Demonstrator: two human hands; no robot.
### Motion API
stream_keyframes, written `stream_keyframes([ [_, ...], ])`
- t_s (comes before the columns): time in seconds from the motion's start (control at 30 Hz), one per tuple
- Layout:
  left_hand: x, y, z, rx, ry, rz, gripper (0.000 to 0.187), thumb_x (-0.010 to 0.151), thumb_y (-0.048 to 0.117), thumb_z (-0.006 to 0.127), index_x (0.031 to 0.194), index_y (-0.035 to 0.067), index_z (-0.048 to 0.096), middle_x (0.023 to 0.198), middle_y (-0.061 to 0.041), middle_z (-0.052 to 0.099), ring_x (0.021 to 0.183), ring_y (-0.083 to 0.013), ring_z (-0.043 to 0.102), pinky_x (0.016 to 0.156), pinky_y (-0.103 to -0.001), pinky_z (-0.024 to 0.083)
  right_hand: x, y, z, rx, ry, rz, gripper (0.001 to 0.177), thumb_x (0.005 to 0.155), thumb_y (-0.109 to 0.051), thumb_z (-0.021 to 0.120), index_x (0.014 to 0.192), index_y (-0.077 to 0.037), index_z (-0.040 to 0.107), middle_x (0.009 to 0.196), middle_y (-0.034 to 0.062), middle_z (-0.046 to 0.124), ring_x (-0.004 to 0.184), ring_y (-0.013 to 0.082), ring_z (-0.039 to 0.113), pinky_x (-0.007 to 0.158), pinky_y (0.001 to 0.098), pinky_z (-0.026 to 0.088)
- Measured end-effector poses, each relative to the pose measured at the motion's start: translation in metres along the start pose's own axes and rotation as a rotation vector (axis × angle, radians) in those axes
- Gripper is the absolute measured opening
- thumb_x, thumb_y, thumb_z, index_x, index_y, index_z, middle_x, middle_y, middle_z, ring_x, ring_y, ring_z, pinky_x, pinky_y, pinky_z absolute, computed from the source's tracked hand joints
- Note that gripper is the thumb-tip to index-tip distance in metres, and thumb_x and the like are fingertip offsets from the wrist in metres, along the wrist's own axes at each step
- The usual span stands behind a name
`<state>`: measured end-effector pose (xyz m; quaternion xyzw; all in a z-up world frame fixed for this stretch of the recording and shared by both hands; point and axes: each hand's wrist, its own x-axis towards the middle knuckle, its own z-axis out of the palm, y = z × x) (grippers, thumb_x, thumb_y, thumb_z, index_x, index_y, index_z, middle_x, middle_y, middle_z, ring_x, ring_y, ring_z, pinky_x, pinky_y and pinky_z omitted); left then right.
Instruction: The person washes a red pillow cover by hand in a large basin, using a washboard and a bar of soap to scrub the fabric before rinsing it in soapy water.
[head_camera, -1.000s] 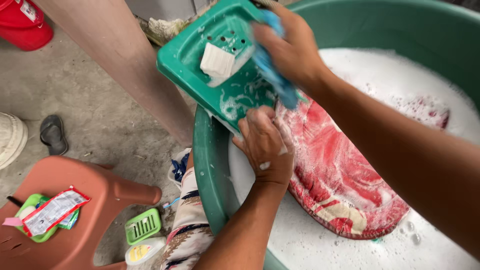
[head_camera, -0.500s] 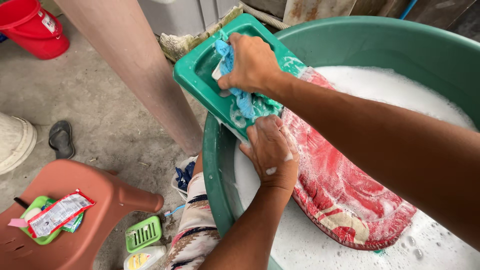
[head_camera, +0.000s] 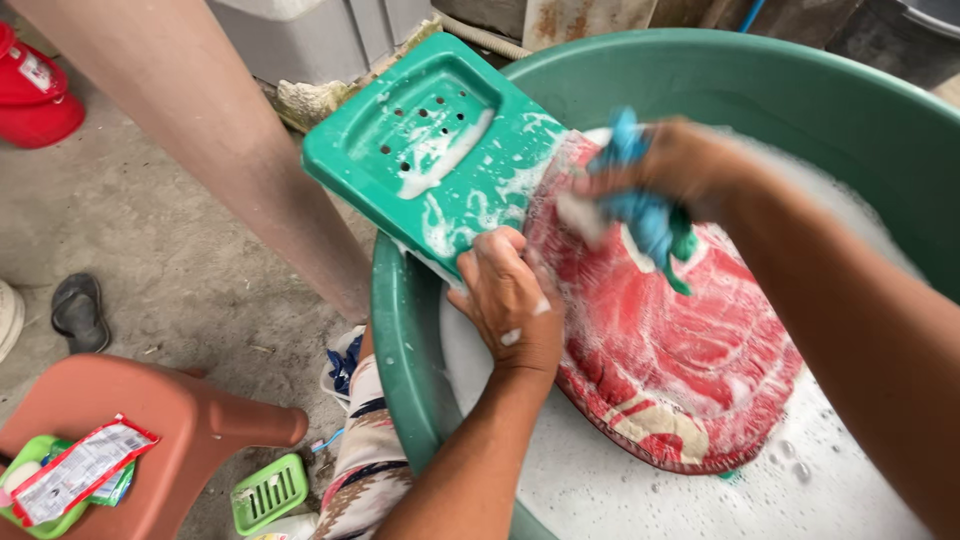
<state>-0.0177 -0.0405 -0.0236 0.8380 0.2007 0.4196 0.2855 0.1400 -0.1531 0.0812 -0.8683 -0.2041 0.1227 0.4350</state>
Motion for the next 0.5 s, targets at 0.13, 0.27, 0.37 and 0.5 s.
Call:
stream_keyframes([
  [0.13, 0.002, 0.001, -0.001, 0.014, 0.003, 0.000, 0.027, 0.093, 0.012, 0.064, 0.115, 0.013, 0.048, 0.111, -0.003, 0.060, 0.112, -0.0321, 0.054, 0.089, -0.061, 0.035, -0.035, 0.033, 0.057, -0.483, 0.419, -0.574, 0.048, 0.087, -0.040, 0.080, 0.114, -0.003, 0.069, 0.100, 0.0214, 0.070, 0.093, 0.0371, 0.068, 0.080, 0.0456, 0.055],
  [0.27, 0.003, 0.002, 0.002, 0.011, -0.063, -0.056, 0.027, 0.094, 0.012, 0.064, 0.116, 0.014, 0.048, 0.112, -0.003, 0.061, 0.113, -0.0324, 0.054, 0.092, -0.062, 0.036, -0.027, 0.046, 0.070, -0.559, 0.516, -0.694, 0.030, 0.096, -0.035, 0.072, 0.098, -0.005, 0.071, 0.099, 0.0197, 0.073, 0.087, 0.0371, 0.070, 0.071, 0.0463, 0.054],
  [0.37, 0.004, 0.003, 0.000, 0.033, -0.069, -0.036, 0.028, 0.093, 0.012, 0.064, 0.116, 0.014, 0.049, 0.113, -0.002, 0.063, 0.115, -0.0315, 0.055, 0.093, -0.064, 0.035, 0.015, 0.054, 0.057, -0.382, 0.323, -0.047, 0.043, 0.104, -0.046, 0.065, 0.098, -0.004, 0.074, 0.077, 0.0205, 0.072, 0.062, 0.0312, 0.067, 0.068, 0.0459, 0.053],
  [0.5, 0.002, 0.001, -0.002, -0.002, -0.039, -0.014, 0.029, 0.093, 0.013, 0.064, 0.118, 0.014, 0.049, 0.115, -0.001, 0.064, 0.114, -0.0314, 0.055, 0.093, -0.064, 0.034, 0.054, 0.058, 0.033, 0.093, 0.171, -0.032, 0.038, 0.098, -0.043, 0.066, 0.101, -0.006, 0.074, 0.080, 0.0099, 0.074, 0.062, 0.0204, 0.064, 0.059, 0.0410, 0.056],
])
